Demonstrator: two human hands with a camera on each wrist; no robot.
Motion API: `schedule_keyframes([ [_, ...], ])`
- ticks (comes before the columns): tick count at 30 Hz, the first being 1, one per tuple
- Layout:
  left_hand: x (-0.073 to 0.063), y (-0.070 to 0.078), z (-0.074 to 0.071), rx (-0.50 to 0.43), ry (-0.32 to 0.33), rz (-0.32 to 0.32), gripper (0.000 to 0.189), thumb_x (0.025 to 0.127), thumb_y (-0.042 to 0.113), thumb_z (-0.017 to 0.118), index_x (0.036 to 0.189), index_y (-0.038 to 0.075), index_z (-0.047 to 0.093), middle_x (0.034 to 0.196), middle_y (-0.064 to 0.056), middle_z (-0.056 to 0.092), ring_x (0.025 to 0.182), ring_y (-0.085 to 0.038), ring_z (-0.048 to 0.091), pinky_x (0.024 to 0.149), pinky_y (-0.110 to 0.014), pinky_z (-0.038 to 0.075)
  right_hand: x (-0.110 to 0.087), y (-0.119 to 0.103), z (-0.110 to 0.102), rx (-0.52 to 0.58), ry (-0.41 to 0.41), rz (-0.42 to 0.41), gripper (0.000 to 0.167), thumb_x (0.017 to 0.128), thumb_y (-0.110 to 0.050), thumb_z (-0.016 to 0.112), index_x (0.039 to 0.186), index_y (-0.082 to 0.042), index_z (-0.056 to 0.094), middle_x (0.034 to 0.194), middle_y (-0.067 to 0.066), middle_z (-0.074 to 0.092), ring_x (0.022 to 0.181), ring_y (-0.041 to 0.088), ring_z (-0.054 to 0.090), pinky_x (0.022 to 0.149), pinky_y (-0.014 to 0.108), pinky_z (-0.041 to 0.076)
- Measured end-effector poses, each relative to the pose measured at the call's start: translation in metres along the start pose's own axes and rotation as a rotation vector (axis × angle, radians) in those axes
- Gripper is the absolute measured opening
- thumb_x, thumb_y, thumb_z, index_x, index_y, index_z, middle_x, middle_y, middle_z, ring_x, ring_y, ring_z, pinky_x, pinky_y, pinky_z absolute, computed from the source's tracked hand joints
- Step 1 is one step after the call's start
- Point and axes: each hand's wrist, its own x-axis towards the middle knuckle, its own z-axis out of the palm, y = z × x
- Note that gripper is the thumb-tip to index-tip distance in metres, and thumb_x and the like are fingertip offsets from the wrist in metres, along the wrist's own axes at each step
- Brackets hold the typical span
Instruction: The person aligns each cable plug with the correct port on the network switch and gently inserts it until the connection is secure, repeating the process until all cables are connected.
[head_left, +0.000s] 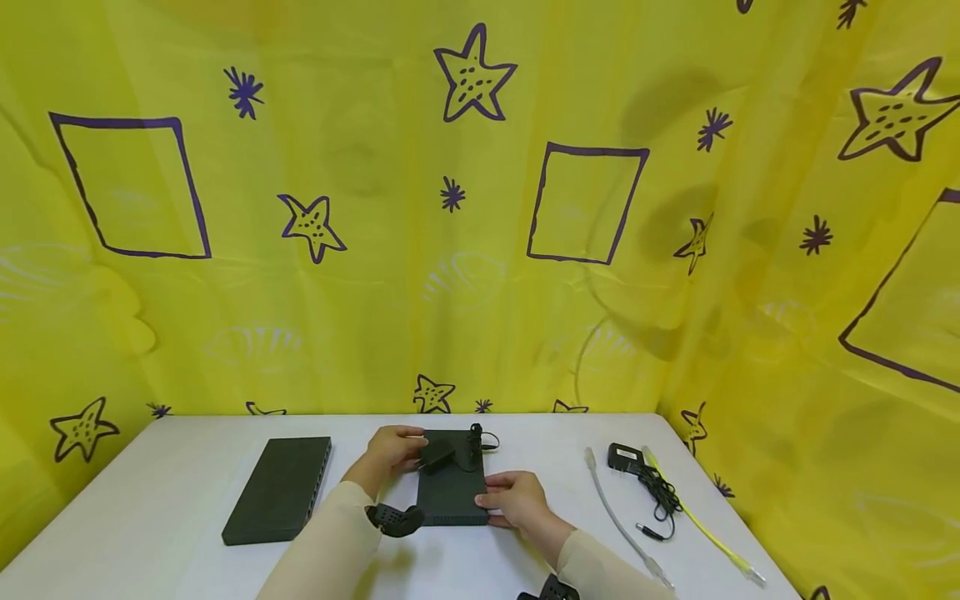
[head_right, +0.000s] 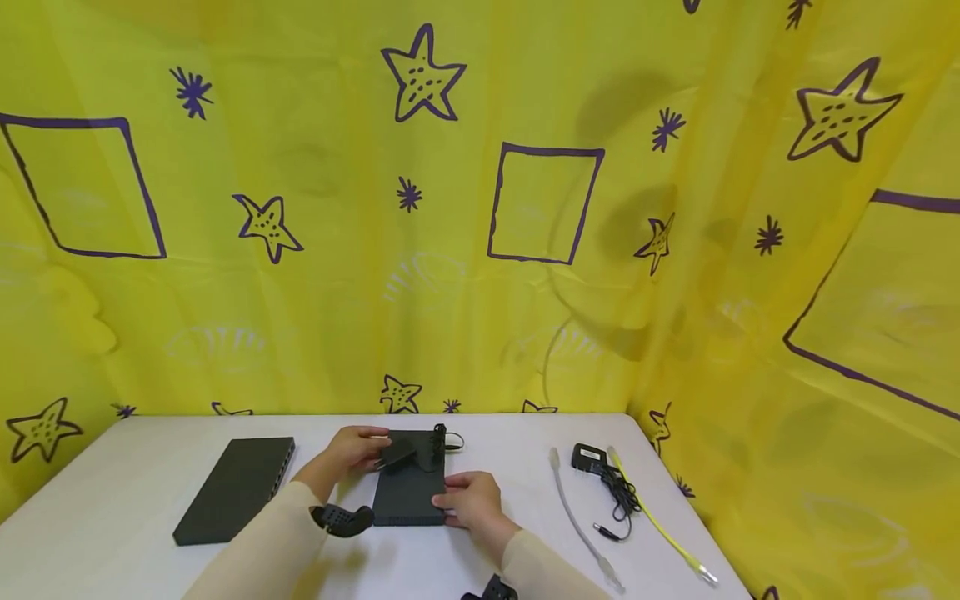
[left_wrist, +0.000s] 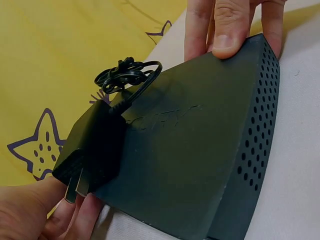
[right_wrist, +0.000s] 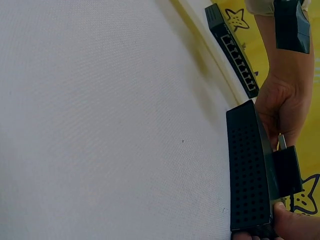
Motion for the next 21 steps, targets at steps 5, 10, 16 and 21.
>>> schedule_keyframes([
  [5,0.002,0.0,-0.001,0.015,0.008,-0.014,0.032,0.089,0.003,0.069,0.121,-0.004,0.066,0.108,-0.019,0.068,0.077,-0.017,0.063,0.065,-0.023,0.058,0.0,0.0,0.002,0.002,-0.009,-0.012,0.036,0.08,0.005,0.076,0.113,0.013,0.064,0.103,0.018,0.067,0.081,0.016,0.066,0.069,0.04,0.062],
  [10,-0.004,0.001,-0.002,0.038,0.033,0.013,0.031,0.089,0.003,0.069,0.119,-0.005,0.067,0.107,-0.019,0.067,0.074,-0.015,0.061,0.061,-0.02,0.055,-0.001,-0.003,0.003,0.013,-0.025,-0.028,0.035,0.081,0.006,0.075,0.112,0.014,0.063,0.102,0.018,0.068,0.081,0.017,0.069,0.068,0.039,0.062],
  [16,-0.01,0.002,-0.003,0.058,0.056,0.025,0.032,0.088,0.003,0.07,0.118,-0.006,0.066,0.106,-0.021,0.065,0.074,-0.016,0.062,0.061,-0.022,0.058,0.001,-0.004,0.0,-0.026,-0.013,-0.033,0.033,0.08,0.007,0.075,0.112,0.012,0.066,0.097,0.015,0.068,0.077,0.013,0.063,0.065,0.035,0.062],
  [21,-0.008,-0.002,-0.005,0.048,0.045,0.033,0.038,0.086,0.003,0.073,0.122,-0.004,0.065,0.109,-0.022,0.068,0.077,-0.018,0.066,0.066,-0.027,0.06,0.004,-0.003,-0.004,-0.053,-0.028,-0.042,0.034,0.082,0.005,0.074,0.114,0.011,0.066,0.098,0.014,0.068,0.078,0.013,0.061,0.065,0.035,0.061],
])
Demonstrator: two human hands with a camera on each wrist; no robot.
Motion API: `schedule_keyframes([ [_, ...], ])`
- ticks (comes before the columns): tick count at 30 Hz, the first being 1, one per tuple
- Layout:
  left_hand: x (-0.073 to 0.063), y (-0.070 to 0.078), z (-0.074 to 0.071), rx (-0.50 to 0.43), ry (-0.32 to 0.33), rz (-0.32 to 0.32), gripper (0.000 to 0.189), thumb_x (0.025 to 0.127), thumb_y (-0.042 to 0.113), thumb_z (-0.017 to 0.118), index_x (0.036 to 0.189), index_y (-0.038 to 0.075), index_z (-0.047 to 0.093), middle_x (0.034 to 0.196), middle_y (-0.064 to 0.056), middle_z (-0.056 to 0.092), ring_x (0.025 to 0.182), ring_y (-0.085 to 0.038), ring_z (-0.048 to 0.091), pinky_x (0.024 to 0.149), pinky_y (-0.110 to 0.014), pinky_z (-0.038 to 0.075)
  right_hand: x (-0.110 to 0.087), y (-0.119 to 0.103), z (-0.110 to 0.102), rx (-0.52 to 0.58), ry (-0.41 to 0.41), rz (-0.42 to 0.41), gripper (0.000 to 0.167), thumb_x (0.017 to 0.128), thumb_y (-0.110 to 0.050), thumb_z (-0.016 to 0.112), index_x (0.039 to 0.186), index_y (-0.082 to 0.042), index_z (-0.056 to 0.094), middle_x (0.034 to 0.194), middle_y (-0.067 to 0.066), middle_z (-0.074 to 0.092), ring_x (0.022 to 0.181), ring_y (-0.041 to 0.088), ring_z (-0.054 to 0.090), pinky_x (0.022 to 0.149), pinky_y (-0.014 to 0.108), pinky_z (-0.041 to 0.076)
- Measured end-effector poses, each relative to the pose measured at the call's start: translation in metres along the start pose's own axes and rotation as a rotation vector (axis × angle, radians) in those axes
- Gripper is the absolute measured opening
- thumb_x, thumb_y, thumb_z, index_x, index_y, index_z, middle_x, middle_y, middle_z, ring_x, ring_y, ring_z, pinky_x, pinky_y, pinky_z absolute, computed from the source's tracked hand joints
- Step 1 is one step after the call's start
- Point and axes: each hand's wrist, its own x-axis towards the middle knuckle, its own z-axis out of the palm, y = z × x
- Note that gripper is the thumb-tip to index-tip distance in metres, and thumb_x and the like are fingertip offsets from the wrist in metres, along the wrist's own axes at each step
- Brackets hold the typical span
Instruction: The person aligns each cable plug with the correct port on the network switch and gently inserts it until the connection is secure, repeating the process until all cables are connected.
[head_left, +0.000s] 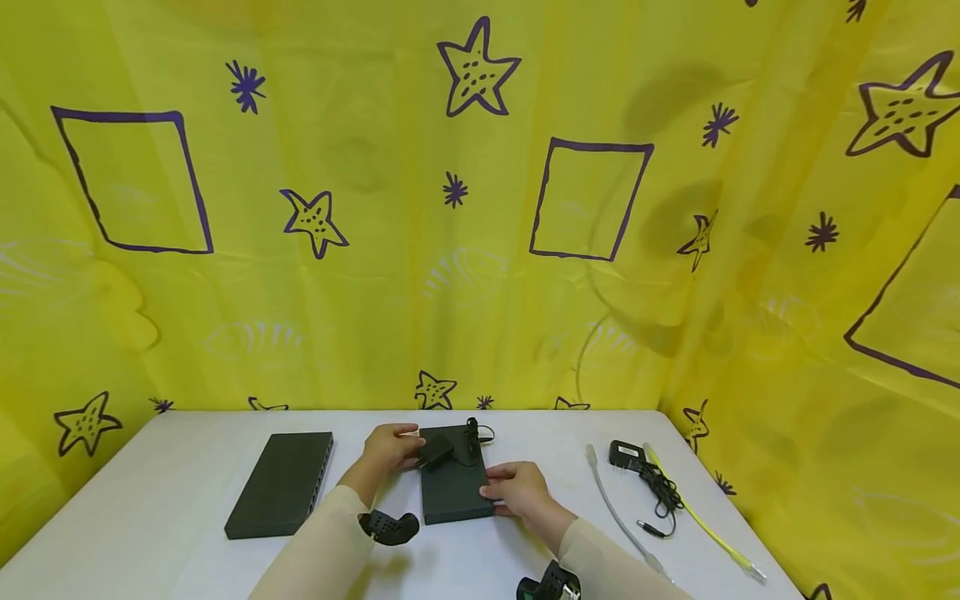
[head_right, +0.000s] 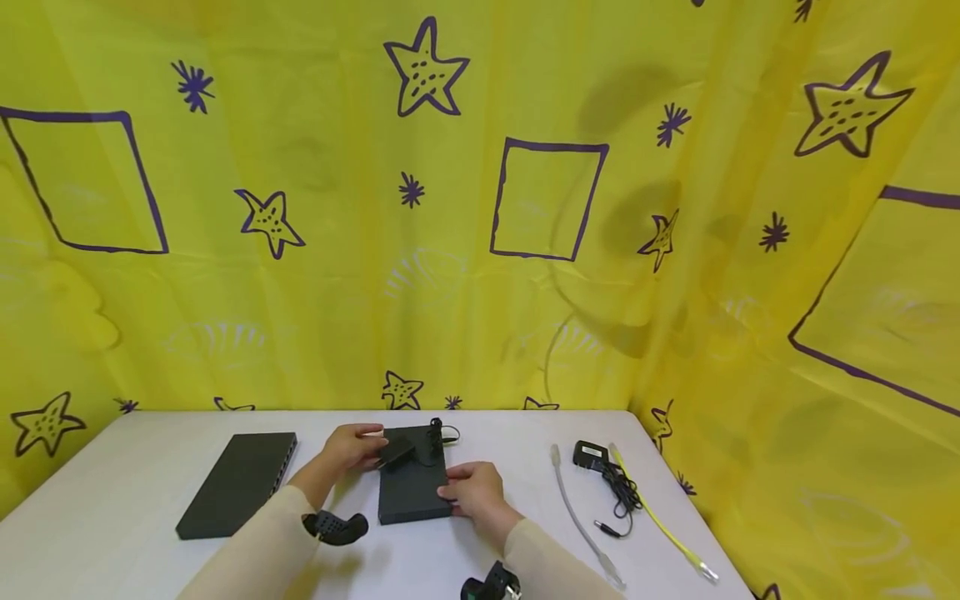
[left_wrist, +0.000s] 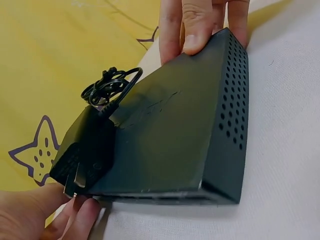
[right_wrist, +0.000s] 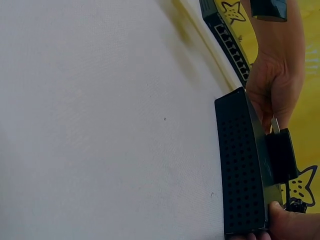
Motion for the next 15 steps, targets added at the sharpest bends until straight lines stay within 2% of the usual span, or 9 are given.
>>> schedule_keyframes([
  [2,0.001,-0.003,-0.002,-0.027,-0.028,0.021,0.039,0.086,0.003,0.074,0.122,-0.005,0.065,0.107,-0.022,0.069,0.077,-0.019,0.066,0.067,-0.029,0.061,0.002,0.0,-0.002,-0.014,-0.007,0.001,0.034,0.082,0.004,0.074,0.115,0.01,0.066,0.1,0.015,0.068,0.081,0.014,0.062,0.068,0.037,0.061],
  [5,-0.003,-0.003,-0.003,-0.064,-0.049,0.019,0.038,0.086,0.001,0.074,0.122,-0.007,0.064,0.108,-0.023,0.068,0.079,-0.021,0.067,0.071,-0.033,0.061,0.006,0.002,-0.005,-0.026,-0.007,0.009,0.032,0.082,0.003,0.074,0.114,0.008,0.068,0.1,0.015,0.069,0.084,0.017,0.063,0.07,0.038,0.061],
  [9,-0.011,-0.001,-0.003,-0.095,-0.035,-0.014,0.037,0.087,-0.002,0.071,0.122,-0.01,0.061,0.109,-0.023,0.066,0.08,-0.021,0.066,0.075,-0.037,0.061,0.01,0.004,-0.008,-0.039,-0.009,0.023,0.029,0.081,0.003,0.075,0.11,0.006,0.071,0.099,0.015,0.07,0.083,0.018,0.064,0.068,0.036,0.061],
  [15,-0.015,-0.005,-0.006,-0.104,-0.024,0.015,0.04,0.087,-0.002,0.071,0.123,-0.012,0.059,0.109,-0.024,0.065,0.077,-0.018,0.066,0.072,-0.035,0.062,0.011,0.001,-0.009,-0.047,-0.018,0.026,0.031,0.083,0.004,0.072,0.113,0.008,0.069,0.103,0.018,0.07,0.084,0.018,0.064,0.071,0.038,0.061],
])
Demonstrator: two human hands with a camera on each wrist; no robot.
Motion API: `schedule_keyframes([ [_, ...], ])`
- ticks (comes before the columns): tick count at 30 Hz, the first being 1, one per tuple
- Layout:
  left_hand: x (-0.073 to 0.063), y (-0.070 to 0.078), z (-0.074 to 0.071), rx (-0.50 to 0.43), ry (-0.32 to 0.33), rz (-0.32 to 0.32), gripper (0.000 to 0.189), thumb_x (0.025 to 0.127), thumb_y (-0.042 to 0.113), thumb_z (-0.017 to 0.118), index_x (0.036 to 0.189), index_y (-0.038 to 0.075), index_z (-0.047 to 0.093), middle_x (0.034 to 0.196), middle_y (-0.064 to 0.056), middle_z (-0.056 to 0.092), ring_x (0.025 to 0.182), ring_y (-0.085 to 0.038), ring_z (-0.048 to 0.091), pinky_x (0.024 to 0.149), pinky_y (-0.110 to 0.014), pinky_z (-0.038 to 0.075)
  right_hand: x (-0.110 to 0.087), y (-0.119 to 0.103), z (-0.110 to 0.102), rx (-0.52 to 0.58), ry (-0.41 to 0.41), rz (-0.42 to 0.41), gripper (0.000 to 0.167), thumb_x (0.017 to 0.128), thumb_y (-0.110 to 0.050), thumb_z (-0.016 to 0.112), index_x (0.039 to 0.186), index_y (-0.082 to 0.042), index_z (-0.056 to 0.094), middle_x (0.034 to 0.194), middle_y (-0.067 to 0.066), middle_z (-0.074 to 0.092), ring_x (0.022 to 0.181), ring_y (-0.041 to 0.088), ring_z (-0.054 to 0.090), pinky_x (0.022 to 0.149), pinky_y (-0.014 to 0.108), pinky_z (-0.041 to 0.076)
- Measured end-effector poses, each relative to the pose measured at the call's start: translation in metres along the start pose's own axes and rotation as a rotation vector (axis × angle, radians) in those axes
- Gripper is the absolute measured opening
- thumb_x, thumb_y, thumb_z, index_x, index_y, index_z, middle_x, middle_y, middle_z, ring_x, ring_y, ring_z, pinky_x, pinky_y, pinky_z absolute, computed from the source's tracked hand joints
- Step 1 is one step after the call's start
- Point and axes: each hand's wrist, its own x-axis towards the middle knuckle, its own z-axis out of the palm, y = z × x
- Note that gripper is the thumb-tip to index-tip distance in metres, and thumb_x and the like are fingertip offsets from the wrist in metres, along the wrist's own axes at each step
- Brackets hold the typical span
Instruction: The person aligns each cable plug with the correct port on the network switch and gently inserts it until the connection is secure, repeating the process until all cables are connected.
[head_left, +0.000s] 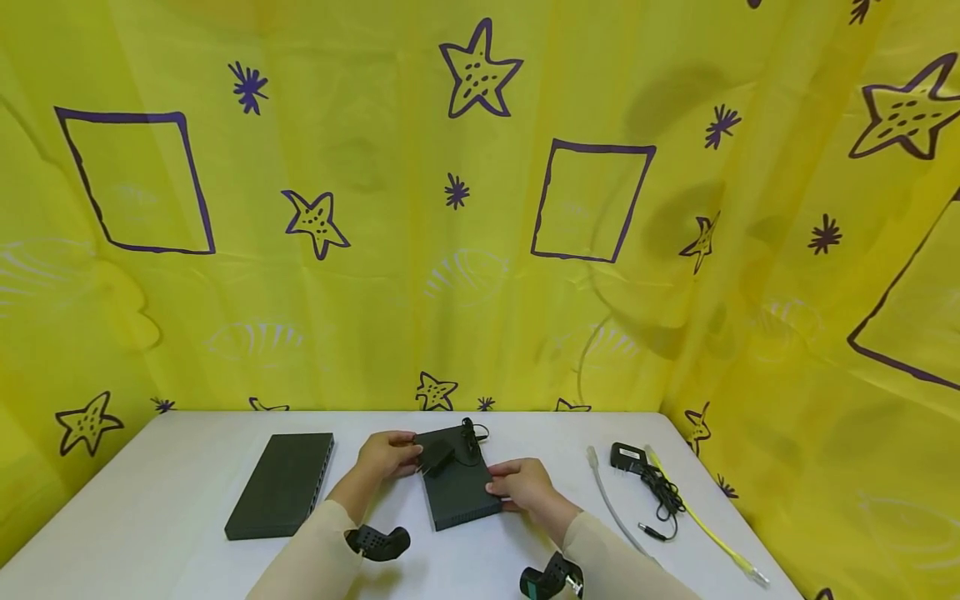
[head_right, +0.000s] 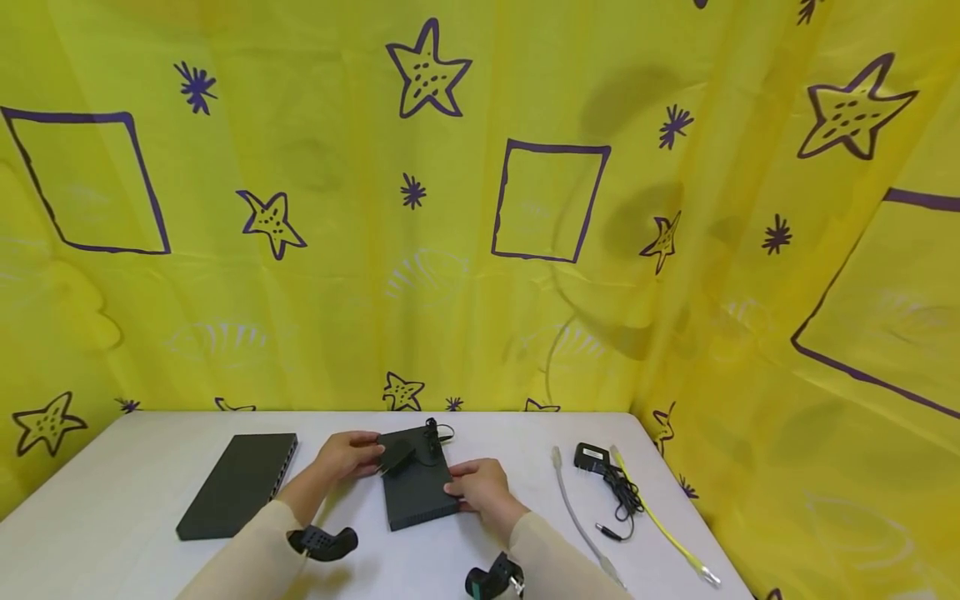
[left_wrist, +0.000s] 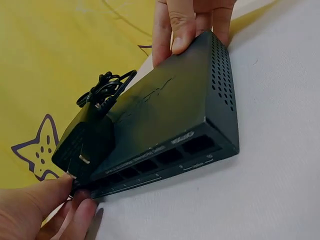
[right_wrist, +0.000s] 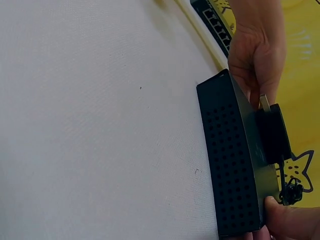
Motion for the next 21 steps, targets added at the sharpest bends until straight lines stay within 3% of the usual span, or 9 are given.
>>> schedule_keyframes([
  [13,-0.011,-0.01,-0.007,-0.046,0.051,0.075,0.039,0.083,-0.004,0.074,0.119,-0.014,0.061,0.101,-0.022,0.07,0.078,-0.02,0.069,0.068,-0.035,0.062,0.005,-0.002,0.001,-0.002,-0.009,0.007,0.029,0.085,0.002,0.072,0.114,0.007,0.069,0.111,0.021,0.068,0.086,0.018,0.066,0.073,0.037,0.06],
  [21,-0.015,-0.013,-0.008,-0.053,0.072,0.08,0.039,0.083,-0.004,0.073,0.118,-0.014,0.059,0.104,-0.025,0.068,0.077,-0.019,0.069,0.067,-0.034,0.062,0.011,-0.004,0.001,-0.012,-0.002,0.017,0.028,0.084,0.004,0.072,0.112,0.006,0.071,0.112,0.022,0.069,0.089,0.02,0.067,0.075,0.037,0.06],
])
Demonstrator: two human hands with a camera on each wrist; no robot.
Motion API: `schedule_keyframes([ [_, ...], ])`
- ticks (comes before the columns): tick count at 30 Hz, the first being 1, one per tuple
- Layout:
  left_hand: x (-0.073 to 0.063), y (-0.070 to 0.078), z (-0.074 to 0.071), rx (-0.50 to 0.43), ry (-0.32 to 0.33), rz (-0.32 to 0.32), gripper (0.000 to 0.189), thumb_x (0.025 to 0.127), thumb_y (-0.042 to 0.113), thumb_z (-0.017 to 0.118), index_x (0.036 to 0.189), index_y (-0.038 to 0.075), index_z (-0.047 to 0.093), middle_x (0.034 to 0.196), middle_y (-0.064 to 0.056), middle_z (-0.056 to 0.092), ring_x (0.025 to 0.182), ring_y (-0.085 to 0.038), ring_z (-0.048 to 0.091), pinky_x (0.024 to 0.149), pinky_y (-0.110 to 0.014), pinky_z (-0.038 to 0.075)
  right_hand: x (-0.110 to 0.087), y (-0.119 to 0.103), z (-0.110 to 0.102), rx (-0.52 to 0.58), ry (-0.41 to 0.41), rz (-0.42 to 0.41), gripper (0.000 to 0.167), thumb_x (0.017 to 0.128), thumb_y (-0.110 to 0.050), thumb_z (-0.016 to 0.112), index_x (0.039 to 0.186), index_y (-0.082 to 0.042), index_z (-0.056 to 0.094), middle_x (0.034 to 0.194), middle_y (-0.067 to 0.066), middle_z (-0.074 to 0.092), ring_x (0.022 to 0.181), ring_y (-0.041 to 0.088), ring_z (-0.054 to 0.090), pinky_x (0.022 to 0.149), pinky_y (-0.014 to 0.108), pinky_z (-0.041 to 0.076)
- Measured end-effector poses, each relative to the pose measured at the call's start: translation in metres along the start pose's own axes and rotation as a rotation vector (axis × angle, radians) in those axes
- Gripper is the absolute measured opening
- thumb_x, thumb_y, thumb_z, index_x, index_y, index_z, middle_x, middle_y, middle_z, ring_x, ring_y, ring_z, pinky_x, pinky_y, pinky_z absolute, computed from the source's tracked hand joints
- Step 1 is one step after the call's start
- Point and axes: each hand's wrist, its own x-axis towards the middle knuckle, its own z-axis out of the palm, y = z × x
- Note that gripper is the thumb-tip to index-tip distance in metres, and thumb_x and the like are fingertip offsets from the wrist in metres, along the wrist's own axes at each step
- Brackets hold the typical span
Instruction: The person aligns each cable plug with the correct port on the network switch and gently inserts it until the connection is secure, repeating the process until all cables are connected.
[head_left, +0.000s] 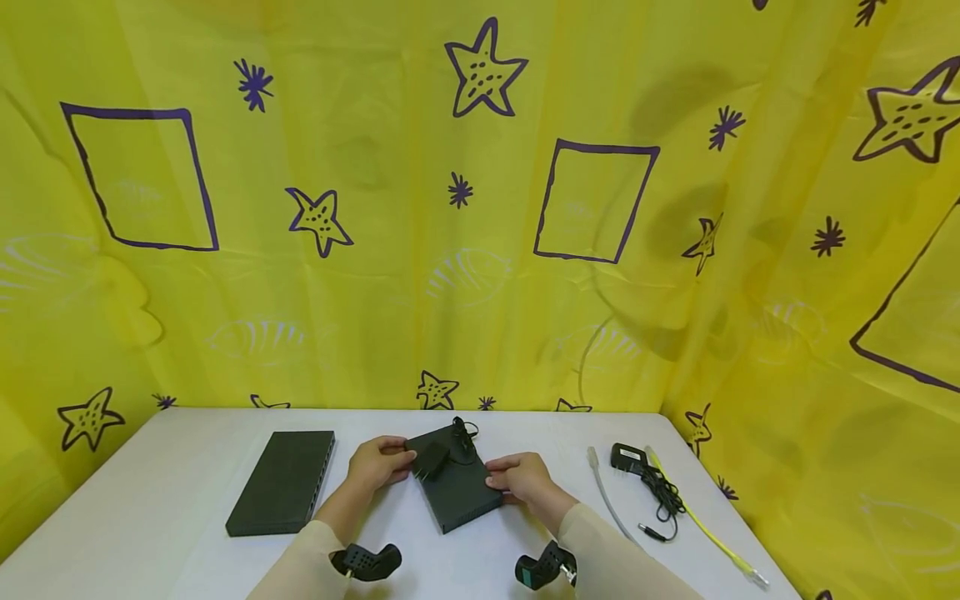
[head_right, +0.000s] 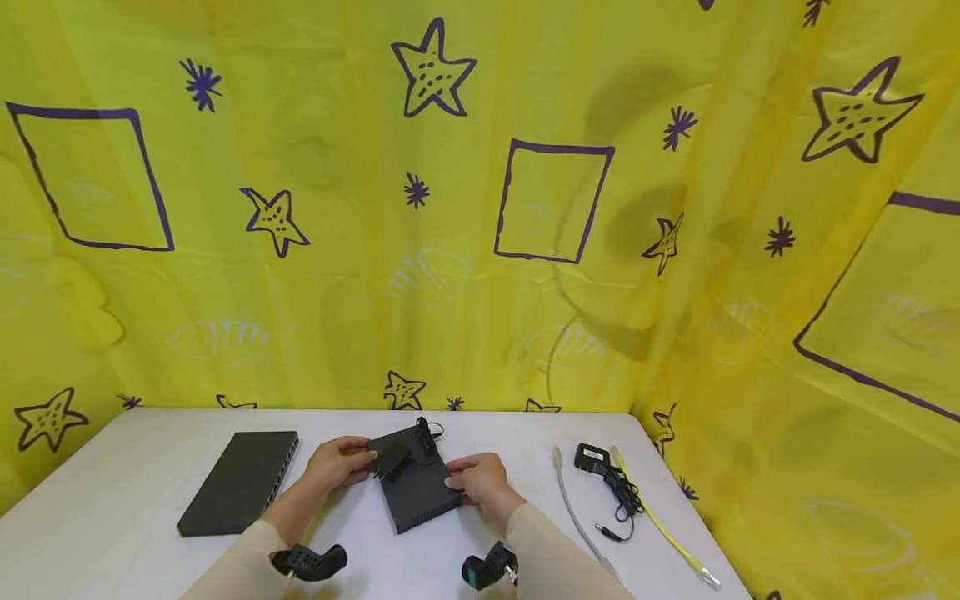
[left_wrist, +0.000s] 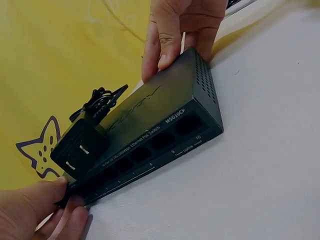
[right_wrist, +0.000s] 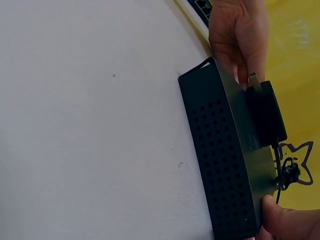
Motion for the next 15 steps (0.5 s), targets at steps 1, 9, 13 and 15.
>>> schedule_keyframes([
  [1,-0.001,0.0,-0.001,-0.002,0.0,0.003,0.039,0.084,-0.004,0.073,0.118,-0.014,0.058,0.104,-0.025,0.067,0.077,-0.019,0.069,0.067,-0.034,0.062,0.002,0.0,0.0,-0.003,0.004,-0.003,0.027,0.084,0.004,0.072,0.111,0.006,0.071,0.112,0.022,0.068,0.089,0.02,0.067,0.074,0.036,0.06],
  [9,-0.01,0.0,0.0,-0.027,0.032,0.026,0.042,0.082,-0.006,0.074,0.119,-0.016,0.057,0.099,-0.022,0.064,0.072,-0.016,0.068,0.065,-0.033,0.062,0.015,-0.003,-0.003,-0.027,0.094,-0.018,0.021,0.082,0.004,0.074,0.102,0.004,0.075,0.105,0.018,0.071,0.076,0.014,0.063,0.063,0.027,0.055],
  [13,-0.011,-0.002,0.002,-0.025,0.052,0.024,0.042,0.081,-0.005,0.075,0.118,-0.015,0.059,0.094,-0.018,0.063,0.07,-0.014,0.067,0.064,-0.031,0.061,0.021,-0.003,-0.002,-0.035,0.136,-0.033,0.019,0.081,0.004,0.075,0.1,0.005,0.075,0.101,0.018,0.072,0.075,0.013,0.062,0.062,0.024,0.054],
  [15,-0.01,-0.003,0.002,-0.03,0.06,0.019,0.041,0.081,-0.005,0.076,0.117,-0.015,0.06,0.093,-0.017,0.062,0.069,-0.013,0.066,0.063,-0.029,0.061,0.024,-0.004,-0.002,-0.038,0.159,-0.034,0.018,0.081,0.004,0.075,0.099,0.004,0.076,0.1,0.018,0.072,0.075,0.013,0.062,0.062,0.024,0.054],
])
